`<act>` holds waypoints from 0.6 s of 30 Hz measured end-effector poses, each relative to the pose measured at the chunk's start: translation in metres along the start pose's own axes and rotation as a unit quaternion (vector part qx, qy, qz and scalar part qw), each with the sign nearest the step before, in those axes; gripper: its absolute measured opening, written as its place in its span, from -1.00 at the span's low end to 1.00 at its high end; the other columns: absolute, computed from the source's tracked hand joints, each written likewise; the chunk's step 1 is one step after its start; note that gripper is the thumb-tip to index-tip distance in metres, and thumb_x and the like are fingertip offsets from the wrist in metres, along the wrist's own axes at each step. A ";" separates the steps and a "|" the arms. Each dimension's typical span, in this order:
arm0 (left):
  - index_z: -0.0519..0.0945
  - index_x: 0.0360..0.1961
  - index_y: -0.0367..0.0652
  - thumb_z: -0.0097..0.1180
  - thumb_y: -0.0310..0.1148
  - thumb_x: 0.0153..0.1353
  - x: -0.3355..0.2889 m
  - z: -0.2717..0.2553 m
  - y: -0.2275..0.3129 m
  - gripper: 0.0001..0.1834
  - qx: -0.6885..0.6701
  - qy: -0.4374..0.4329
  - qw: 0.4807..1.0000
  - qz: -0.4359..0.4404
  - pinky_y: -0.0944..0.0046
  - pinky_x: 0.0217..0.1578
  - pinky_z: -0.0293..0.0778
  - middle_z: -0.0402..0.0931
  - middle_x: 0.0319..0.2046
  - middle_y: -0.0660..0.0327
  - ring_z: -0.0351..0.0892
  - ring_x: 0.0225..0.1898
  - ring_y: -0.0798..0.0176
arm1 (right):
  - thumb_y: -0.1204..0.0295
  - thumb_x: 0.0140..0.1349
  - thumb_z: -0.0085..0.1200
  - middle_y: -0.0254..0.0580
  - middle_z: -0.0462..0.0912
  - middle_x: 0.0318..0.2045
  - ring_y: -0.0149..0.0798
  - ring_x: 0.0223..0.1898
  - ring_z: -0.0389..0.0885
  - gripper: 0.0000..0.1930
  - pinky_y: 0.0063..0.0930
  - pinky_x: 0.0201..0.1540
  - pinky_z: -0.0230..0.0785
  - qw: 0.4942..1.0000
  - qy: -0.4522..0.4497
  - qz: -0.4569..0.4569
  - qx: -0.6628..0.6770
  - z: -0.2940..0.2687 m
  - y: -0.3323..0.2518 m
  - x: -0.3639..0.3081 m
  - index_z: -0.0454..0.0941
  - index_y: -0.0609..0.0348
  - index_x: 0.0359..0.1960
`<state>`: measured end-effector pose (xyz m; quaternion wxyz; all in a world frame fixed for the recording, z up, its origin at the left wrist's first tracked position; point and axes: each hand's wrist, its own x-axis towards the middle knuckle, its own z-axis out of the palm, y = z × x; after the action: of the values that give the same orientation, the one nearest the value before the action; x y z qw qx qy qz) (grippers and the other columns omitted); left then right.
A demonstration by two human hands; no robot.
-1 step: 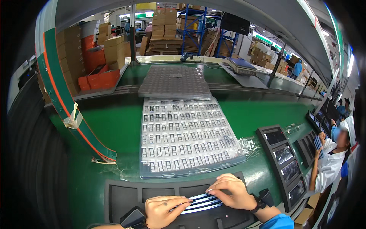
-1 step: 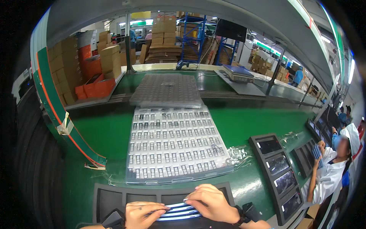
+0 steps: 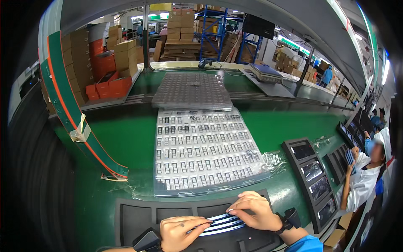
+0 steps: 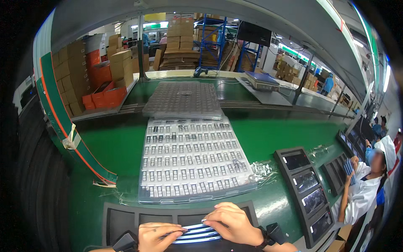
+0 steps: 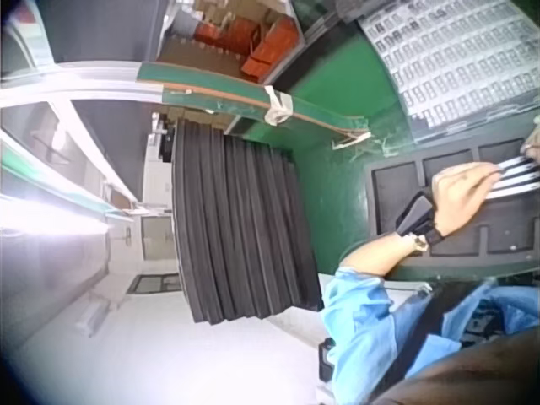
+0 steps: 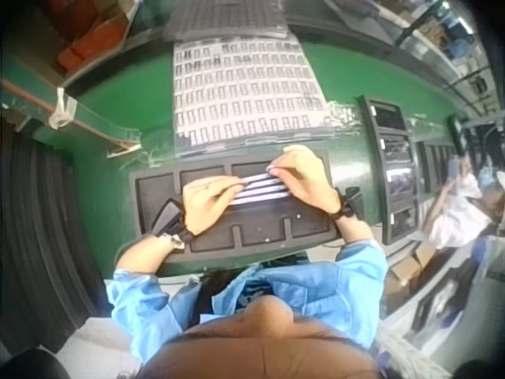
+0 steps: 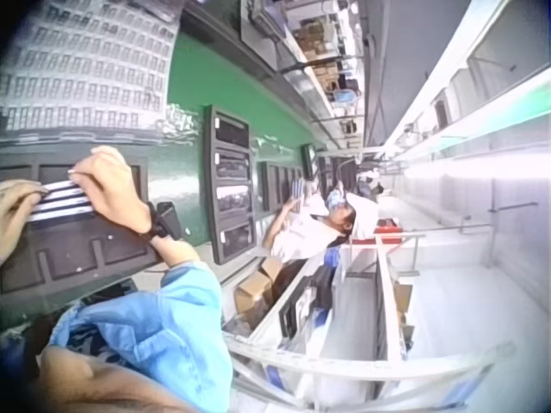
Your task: The recorder is assembling electronic components, specifically placing small parts into trays and handling smartphone-like devices on an assembly line.
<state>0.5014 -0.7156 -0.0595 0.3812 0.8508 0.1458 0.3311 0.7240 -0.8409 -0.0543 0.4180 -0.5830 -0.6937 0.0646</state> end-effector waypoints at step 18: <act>0.72 -0.31 -0.17 0.27 -0.45 0.11 0.007 0.000 0.002 -0.89 -0.006 -0.015 1.000 0.000 0.25 -0.20 0.63 0.70 -0.33 0.11 0.72 -0.27 0.13 | 0.05 0.15 0.22 -0.43 0.75 -0.22 -0.44 -0.28 0.69 -0.70 -0.43 0.03 0.27 0.974 -0.013 -0.106 -0.201 -0.006 0.005 -0.018 0.68 -0.01 -0.30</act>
<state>0.5062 -0.7133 -0.0546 0.3886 0.8533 0.1375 0.3193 0.7313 -0.8576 -0.0625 0.2877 -0.5769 -0.7561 -0.1131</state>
